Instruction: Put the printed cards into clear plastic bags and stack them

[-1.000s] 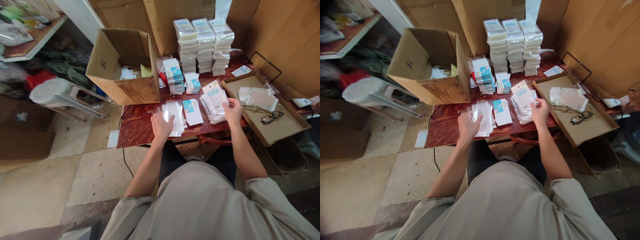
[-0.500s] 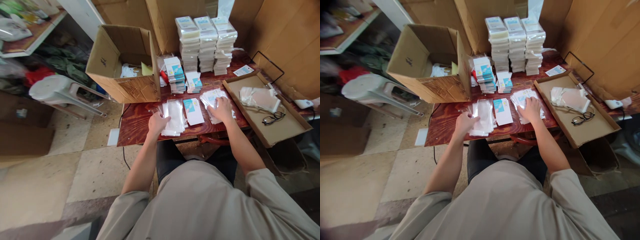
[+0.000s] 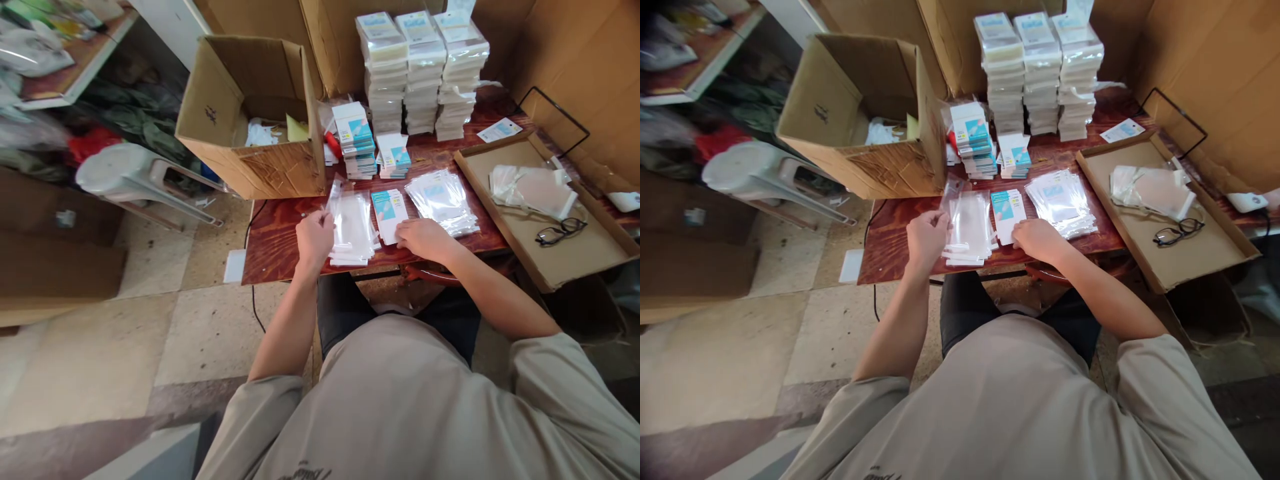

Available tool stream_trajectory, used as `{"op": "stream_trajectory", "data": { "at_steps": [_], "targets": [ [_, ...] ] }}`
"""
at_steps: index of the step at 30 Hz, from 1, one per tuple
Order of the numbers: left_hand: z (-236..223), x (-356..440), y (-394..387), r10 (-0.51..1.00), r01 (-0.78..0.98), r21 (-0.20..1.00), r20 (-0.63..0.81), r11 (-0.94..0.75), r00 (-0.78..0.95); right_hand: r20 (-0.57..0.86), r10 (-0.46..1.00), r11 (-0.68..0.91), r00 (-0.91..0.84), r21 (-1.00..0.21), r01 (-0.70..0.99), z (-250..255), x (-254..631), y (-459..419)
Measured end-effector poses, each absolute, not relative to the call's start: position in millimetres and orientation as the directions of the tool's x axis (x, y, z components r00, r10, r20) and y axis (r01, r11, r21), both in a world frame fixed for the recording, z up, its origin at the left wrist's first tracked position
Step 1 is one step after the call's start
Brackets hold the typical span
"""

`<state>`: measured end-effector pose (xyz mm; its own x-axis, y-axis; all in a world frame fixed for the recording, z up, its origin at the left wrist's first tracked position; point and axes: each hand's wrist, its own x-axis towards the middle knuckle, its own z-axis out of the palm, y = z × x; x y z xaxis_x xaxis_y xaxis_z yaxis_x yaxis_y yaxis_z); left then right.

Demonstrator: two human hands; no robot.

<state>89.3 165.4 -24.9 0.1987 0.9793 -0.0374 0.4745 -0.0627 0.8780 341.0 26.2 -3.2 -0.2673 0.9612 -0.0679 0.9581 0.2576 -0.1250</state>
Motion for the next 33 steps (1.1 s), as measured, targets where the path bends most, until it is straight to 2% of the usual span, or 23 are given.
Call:
{"op": "stream_trajectory", "data": {
  "at_steps": [1, 3, 5, 6, 7, 8, 9, 10, 11, 12, 14, 16, 22, 27, 30, 33],
  "targets": [
    [-27.6, 91.7, 164.4, 0.98, 0.33, 0.944, -0.085, 0.021, 0.181, -0.045, 0.968, 0.24, -0.248, -0.141, 0.961, -3.6, 343.1, 26.0],
    [-32.6, 98.3, 162.4, 0.976, 0.087, 0.986, -0.157, 0.145, 0.152, 0.032, 0.983, 0.181, -0.178, -0.167, 0.969, -4.2, 348.4, 22.9],
    [-36.3, 105.7, 160.0, 0.973, -0.051, 0.978, -0.196, 0.203, 0.12, 0.13, 0.989, 0.091, -0.069, -0.17, 0.981, -3.2, 352.6, 15.3],
    [-37.5, 109.3, 158.7, 0.975, -0.095, 0.973, -0.2, 0.209, 0.097, 0.212, 0.977, 0.02, 0.027, -0.214, 0.977, -2.0, 353.1, 9.4],
    [-38.5, 112.7, 157.4, 0.976, -0.132, 0.969, -0.202, 0.211, 0.077, 0.304, 0.939, -0.058, 0.159, -0.318, 0.946, -0.4, 352.1, 2.3],
    [-39.3, 115.9, 155.9, 0.977, -0.164, 0.963, -0.204, 0.212, 0.061, 0.369, 0.872, -0.114, 0.322, -0.488, 0.865, 1.3, 349.4, -5.8],
    [-39.9, 119.1, 154.3, 0.978, -0.193, 0.958, -0.204, 0.211, 0.054, 0.362, 0.798, -0.124, 0.482, -0.684, 0.719, 2.6, 344.9, -14.5],
    [-40.4, 122.2, 152.7, 0.979, -0.219, 0.954, -0.199, 0.204, 0.048, 0.281, 0.749, -0.096, 0.6, -0.85, 0.518, 3.3, 338.8, -23.3],
    [-40.9, 125.4, 150.9, 0.981, -0.241, 0.951, -0.19, 0.195, 0.045, 0.159, 0.748, -0.063, 0.645, -0.95, 0.307, 3.1, 331.4, -31.6],
    [-41.3, 128.6, 148.9, 0.983, -0.258, 0.948, -0.179, 0.184, 0.043, 0.043, 0.779, -0.059, 0.625, -0.988, 0.142, 1.7, 323.4, -38.7],
    [-41.4, 134.8, 144.6, 0.985, -0.277, 0.945, -0.164, 0.171, 0.048, -0.113, 0.824, -0.103, 0.554, -0.993, -0.049, -4.3, 308.1, -47.6],
    [-40.7, 139.7, 139.8, 0.985, -0.282, 0.943, -0.166, 0.175, 0.055, -0.168, 0.815, -0.125, 0.555, -0.985, -0.115, -12.4, 297.6, -48.9],
    [-34.6, 145.4, 119.5, 0.976, -0.267, 0.939, -0.201, 0.217, 0.085, -0.109, 0.699, -0.007, 0.706, -0.989, -0.145, -29.6, 286.7, -33.5],
    [-28.7, 147.8, 96.5, 0.962, -0.305, 0.925, -0.164, 0.227, 0.219, -0.051, 0.632, 0.063, 0.773, -0.991, -0.117, -40.2, 272.4, -20.0],
    [-23.2, 143.0, 89.7, 0.944, -0.282, 0.932, -0.142, 0.228, 0.297, -0.044, 0.686, 0.077, 0.726, -0.988, -0.133, -42.7, 276.0, -13.9],
    [-14.9, 133.7, 88.1, 0.868, -0.193, 0.934, -0.184, 0.301, 0.462, -0.077, 0.854, 0.089, 0.514, -0.953, -0.291, -37.1, 284.1, -11.0]
  ]
}}
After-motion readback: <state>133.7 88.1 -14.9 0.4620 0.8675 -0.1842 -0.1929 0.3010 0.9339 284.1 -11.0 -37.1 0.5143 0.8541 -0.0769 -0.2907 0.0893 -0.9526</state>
